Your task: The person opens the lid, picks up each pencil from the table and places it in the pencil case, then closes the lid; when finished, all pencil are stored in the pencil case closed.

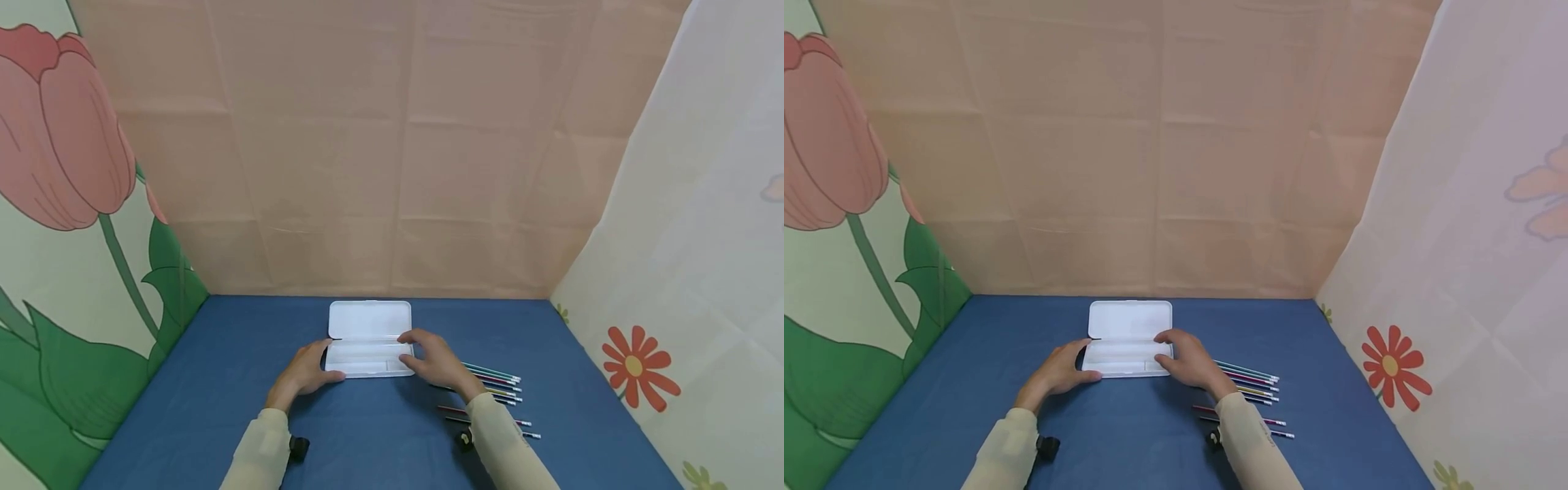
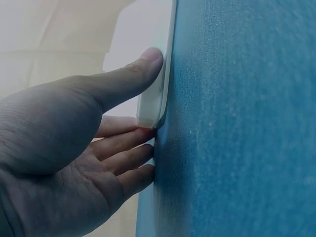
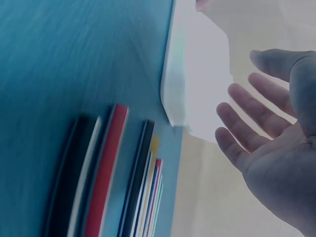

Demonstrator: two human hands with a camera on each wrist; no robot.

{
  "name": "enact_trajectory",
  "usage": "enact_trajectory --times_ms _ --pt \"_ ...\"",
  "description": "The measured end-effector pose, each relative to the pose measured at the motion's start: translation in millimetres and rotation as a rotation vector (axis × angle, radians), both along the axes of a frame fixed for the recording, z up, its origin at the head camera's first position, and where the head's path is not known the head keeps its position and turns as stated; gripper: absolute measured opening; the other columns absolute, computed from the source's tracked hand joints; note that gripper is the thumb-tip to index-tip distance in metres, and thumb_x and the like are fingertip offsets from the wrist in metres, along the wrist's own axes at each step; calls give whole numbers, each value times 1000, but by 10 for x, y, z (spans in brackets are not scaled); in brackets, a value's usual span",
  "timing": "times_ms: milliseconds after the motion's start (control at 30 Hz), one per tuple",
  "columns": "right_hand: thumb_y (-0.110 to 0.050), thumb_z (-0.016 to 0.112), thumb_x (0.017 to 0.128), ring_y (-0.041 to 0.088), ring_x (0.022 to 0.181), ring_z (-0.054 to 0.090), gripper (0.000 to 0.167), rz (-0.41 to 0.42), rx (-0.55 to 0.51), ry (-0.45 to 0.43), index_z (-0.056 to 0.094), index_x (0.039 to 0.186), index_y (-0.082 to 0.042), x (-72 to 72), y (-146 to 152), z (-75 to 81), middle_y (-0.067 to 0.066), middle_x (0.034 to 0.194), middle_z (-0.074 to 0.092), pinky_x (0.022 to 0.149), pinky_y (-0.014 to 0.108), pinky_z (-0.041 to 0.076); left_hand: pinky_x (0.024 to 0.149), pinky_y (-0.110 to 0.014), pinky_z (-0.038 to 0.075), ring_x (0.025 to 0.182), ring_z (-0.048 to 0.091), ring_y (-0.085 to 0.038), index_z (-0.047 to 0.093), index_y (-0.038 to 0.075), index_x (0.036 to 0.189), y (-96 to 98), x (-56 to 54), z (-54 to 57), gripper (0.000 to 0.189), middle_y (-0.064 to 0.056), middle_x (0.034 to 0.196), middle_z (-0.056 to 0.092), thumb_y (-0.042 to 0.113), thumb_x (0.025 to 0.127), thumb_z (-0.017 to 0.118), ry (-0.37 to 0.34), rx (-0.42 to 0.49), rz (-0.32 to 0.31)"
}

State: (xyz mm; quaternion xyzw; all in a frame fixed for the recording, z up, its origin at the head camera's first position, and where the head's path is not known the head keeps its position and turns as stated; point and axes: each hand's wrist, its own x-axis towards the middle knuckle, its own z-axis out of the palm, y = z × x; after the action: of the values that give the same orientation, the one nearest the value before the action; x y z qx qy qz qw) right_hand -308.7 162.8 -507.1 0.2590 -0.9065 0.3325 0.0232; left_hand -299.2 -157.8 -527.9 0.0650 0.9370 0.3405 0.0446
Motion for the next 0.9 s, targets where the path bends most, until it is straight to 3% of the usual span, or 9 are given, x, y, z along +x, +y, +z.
enact_trajectory --times_ms 300,900 --pt "-22 77 109 39 143 69 41 -62 -12 -17 70 149 -13 110 401 13 10 149 74 119 65 57 131 -72 42 156 53 -51 50 -2 165 18 -4 6 87 -29 169 55 26 96 93 7 -5 1" --pt "-26 76 110 44 144 66 41 -179 32 -53 71 149 -13 150 1139 -14 15 151 72 117 68 56 130 -73 42 157 51 -54 48 -5 166 7 18 -12 90 -31 170 53 28 95 93 14 -6 4"
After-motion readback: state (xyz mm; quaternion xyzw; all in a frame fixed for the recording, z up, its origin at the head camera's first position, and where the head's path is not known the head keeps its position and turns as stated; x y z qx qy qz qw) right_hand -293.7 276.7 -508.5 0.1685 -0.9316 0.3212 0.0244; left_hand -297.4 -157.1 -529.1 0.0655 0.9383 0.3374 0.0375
